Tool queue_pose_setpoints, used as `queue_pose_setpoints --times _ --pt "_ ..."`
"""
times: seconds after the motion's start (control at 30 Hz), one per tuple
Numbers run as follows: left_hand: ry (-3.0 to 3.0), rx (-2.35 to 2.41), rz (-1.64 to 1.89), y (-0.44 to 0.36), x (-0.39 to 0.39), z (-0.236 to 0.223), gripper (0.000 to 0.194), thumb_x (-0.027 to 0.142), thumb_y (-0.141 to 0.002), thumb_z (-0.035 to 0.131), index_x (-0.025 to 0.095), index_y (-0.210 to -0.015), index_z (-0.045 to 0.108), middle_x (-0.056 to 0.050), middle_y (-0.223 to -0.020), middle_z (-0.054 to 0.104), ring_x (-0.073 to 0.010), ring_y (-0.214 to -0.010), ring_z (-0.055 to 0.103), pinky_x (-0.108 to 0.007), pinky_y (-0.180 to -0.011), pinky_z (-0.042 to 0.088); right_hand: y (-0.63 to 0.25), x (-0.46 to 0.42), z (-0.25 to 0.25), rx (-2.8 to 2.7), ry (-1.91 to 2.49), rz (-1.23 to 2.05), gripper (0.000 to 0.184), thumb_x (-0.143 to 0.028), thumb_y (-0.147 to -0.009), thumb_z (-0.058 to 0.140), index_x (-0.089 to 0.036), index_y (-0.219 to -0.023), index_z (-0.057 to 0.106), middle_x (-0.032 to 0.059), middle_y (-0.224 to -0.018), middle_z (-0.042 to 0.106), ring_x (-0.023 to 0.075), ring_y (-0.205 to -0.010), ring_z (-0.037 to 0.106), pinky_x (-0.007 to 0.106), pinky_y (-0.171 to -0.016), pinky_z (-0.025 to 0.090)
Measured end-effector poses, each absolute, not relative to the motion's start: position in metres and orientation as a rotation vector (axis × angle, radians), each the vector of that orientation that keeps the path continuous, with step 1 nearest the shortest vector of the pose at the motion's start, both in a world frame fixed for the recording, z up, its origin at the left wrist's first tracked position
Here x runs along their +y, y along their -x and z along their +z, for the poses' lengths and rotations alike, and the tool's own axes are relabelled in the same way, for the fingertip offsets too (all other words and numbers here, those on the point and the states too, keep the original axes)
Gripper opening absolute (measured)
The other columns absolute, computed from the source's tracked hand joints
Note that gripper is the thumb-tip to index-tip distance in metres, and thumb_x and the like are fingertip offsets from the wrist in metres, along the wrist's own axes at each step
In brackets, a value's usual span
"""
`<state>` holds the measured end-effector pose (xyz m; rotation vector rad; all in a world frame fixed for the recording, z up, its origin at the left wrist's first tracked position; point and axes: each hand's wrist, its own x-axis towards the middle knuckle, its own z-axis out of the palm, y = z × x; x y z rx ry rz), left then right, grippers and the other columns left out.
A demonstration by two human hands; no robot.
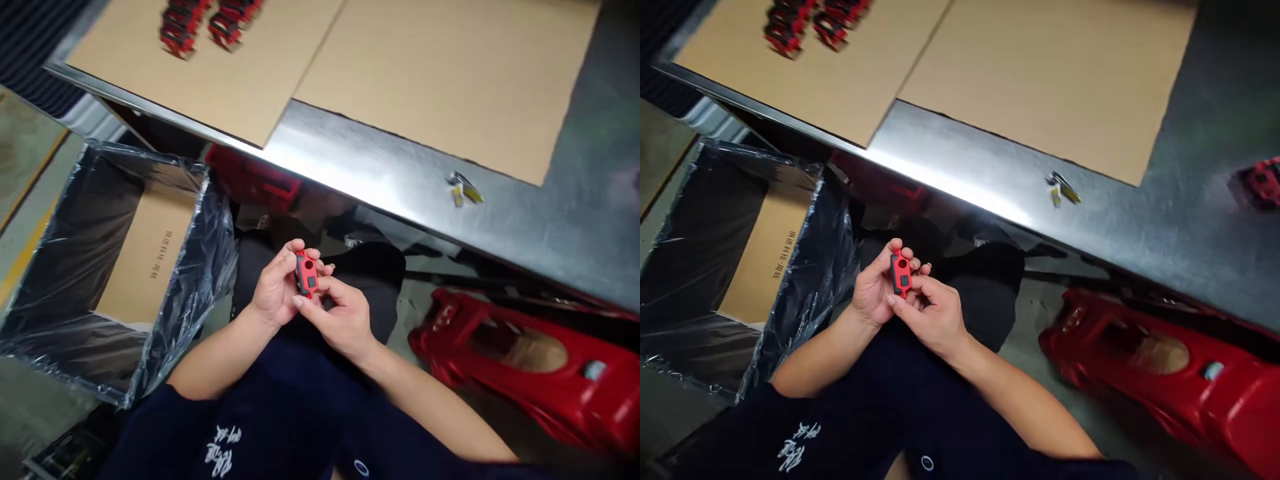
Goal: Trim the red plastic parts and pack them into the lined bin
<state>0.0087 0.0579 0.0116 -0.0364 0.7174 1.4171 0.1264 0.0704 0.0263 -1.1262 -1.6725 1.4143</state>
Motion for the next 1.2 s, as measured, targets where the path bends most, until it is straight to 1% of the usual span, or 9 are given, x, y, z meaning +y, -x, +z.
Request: queue_pose_setpoints --times 0.17,0.33,0.4,0.47,0.57,0.67,0.73,1.0,1.2 --pt "-0.041 0.776 1.271 -0.022 0.048 0.012 0.036 0.045 -0.078 0.083 0.024 -0.098 0.062 0.004 -0.090 0.073 -0.0100 -0.074 0.070 -0.037 -0.098 0.059 -0.159 0.057 0.026 -1.655 1.042 1.385 0.020 -0.030 -0.082 0.080 -0.019 -0.072 0.067 -0.0033 -0.058 0.059 0.0086 -0.050 0.050 0.021 -0.051 0.046" --pt "-0.221 0.951 1.194 -0.025 0.040 0.015 0.047 0.050 -0.070 0.089 0.022 -0.098 0.063 0.000 -0.091 0.076 -0.0156 -0.077 0.073 -0.029 -0.071 0.061 -0.177 0.053 0.020 -1.643 0.958 1.536 0.021 -0.037 -0.086 0.079 -0.018 -0.079 0.074 -0.0009 -0.065 0.067 0.0104 -0.055 0.058 0.022 -0.055 0.050" --pt "-0.291 0.978 1.160 -0.024 0.036 0.014 0.048 0.051 -0.071 0.089 0.020 -0.099 0.065 -0.003 -0.094 0.078 -0.0167 -0.075 0.074 -0.028 -0.066 0.061 -0.182 0.051 0.015 -1.653 0.929 1.557 0.021 -0.037 -0.086 0.080 -0.018 -0.080 0.074 0.0004 -0.068 0.069 0.0114 -0.059 0.062 0.023 -0.058 0.052" --pt "-0.368 0.994 1.135 -0.020 0.031 0.012 0.047 0.053 -0.074 0.086 0.020 -0.103 0.068 -0.006 -0.100 0.079 -0.0190 -0.079 0.075 -0.030 -0.070 0.062 -0.185 0.049 0.010 -1.680 0.912 1.558 0.021 -0.037 -0.086 0.080 -0.018 -0.079 0.074 0.0020 -0.072 0.072 0.0129 -0.063 0.064 0.025 -0.062 0.053" --pt "-0.509 0.992 1.108 -0.012 0.022 0.007 0.042 0.050 -0.083 0.079 0.021 -0.114 0.071 -0.010 -0.113 0.079 -0.0240 -0.098 0.077 -0.038 -0.089 0.062 -0.185 0.046 0.005 -1.705 0.904 1.559 0.019 -0.035 -0.086 0.080 -0.019 -0.078 0.074 0.0030 -0.076 0.073 0.0144 -0.067 0.066 0.027 -0.066 0.054" --pt "-0.618 0.935 1.094 -0.002 0.015 0.006 0.039 0.041 -0.088 0.075 0.026 -0.124 0.070 -0.009 -0.124 0.076 -0.0258 -0.114 0.073 -0.043 -0.105 0.055 -0.183 0.046 0.004 -1.726 0.890 1.560 0.017 -0.032 -0.085 0.081 -0.019 -0.078 0.074 0.0030 -0.075 0.072 0.0146 -0.068 0.066 0.027 -0.067 0.053" --pt "-0.666 0.920 1.068 0.004 0.012 0.006 0.043 0.035 -0.087 0.075 0.029 -0.129 0.068 -0.008 -0.129 0.074 -0.0265 -0.119 0.071 -0.043 -0.108 0.053 -0.181 0.047 0.006 -1.735 0.873 1.558 0.016 -0.030 -0.084 0.081 -0.018 -0.077 0.073 0.0024 -0.073 0.071 0.0139 -0.065 0.064 0.026 -0.064 0.052" --pt "-0.888 0.998 0.921 0.011 0.003 0.013 0.070 0.035 -0.085 0.073 0.025 -0.151 0.050 -0.014 -0.136 0.068 -0.0238 -0.102 0.073 -0.035 -0.094 0.057 -0.180 0.048 0.011 -1.755 0.863 1.552 0.024 -0.024 -0.083 0.078 -0.019 -0.065 0.064 -0.0011 -0.060 0.062 0.0119 -0.056 0.056 0.025 -0.057 0.046" --pt "-1.103 1.110 0.859 0.006 0.002 0.016 0.082 0.029 -0.082 0.076 0.024 -0.156 0.040 -0.013 -0.127 0.071 -0.0173 -0.085 0.073 -0.028 -0.077 0.060 -0.178 0.045 0.002 -1.740 0.863 1.609 0.023 -0.020 -0.082 0.074 -0.019 -0.063 0.060 0.0002 -0.063 0.063 0.0129 -0.060 0.056 0.026 -0.061 0.046"
